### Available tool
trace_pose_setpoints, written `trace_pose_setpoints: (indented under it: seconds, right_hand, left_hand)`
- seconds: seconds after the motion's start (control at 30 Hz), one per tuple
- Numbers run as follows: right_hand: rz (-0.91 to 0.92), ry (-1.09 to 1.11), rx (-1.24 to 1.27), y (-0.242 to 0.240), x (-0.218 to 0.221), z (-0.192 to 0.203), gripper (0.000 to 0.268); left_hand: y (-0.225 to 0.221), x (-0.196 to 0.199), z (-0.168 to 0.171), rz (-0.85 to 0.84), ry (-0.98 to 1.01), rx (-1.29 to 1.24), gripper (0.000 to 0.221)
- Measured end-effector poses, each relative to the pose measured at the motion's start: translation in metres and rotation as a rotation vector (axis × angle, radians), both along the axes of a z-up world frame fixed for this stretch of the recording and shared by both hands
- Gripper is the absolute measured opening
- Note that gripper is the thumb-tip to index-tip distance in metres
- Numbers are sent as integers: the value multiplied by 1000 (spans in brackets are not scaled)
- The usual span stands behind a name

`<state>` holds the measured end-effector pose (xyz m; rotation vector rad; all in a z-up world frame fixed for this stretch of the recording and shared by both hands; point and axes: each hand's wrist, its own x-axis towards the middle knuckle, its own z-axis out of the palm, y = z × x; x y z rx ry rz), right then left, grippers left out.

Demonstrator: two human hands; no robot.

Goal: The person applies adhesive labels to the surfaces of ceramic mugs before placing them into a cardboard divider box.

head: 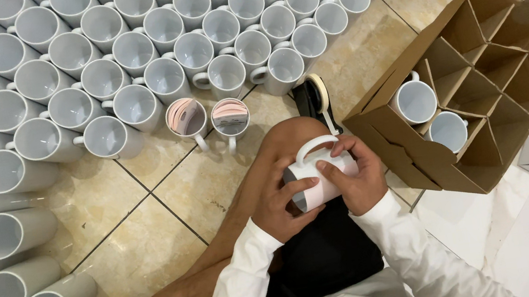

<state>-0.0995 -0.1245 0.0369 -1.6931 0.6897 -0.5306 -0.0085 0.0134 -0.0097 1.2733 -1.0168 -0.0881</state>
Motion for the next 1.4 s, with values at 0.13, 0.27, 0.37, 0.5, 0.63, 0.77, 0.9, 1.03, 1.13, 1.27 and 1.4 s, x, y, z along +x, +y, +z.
trace_pose_setpoints:
  seconds: [0.13, 0.27, 0.37, 0.5, 0.63, 0.77, 0.9, 1.03, 1.13, 1.27, 1.4]
  right_hand:
    - [-14, -7, -29, 4, 2, 9, 23]
    - [144, -63, -8, -1, -6, 13, 52]
    - [253, -220, 66, -14, -13, -7, 81]
    - [-112, -218, 175, -45, -23, -45, 31]
    - [-212, 76, -63, -92, -26, -119, 23]
    - [-173, 356, -85, -111, -18, -167, 31]
    - [-194, 450, 43, -104, 7, -161, 40]
    - [-227, 454, -66, -114, 9, -189, 18]
    - [-228, 419, -49, -109, 9, -174, 17]
    - [-240, 293, -165, -100, 7, -148, 18]
    - [-265, 301, -113, -97, -1, -151, 21]
  left_hand:
    - [1, 1, 1, -8, 3, -1, 43]
    - [4, 6, 7, -25, 76, 3, 47]
    - [5, 13, 11, -31, 96, 21, 50]
    - [1, 15, 7, -8, 53, 52, 52]
    - [-6, 13, 16, -40, 51, 65, 53]
    - [-8, 7, 7, -98, 164, -4, 55]
    - [-6, 4, 14, -173, 288, 19, 55]
    - [-6, 7, 21, -162, 242, 47, 56]
    - [-5, 6, 17, -181, 306, 32, 55]
    - [-5, 7, 14, -165, 277, 45, 56]
    - [-5, 6, 13, -160, 279, 26, 55]
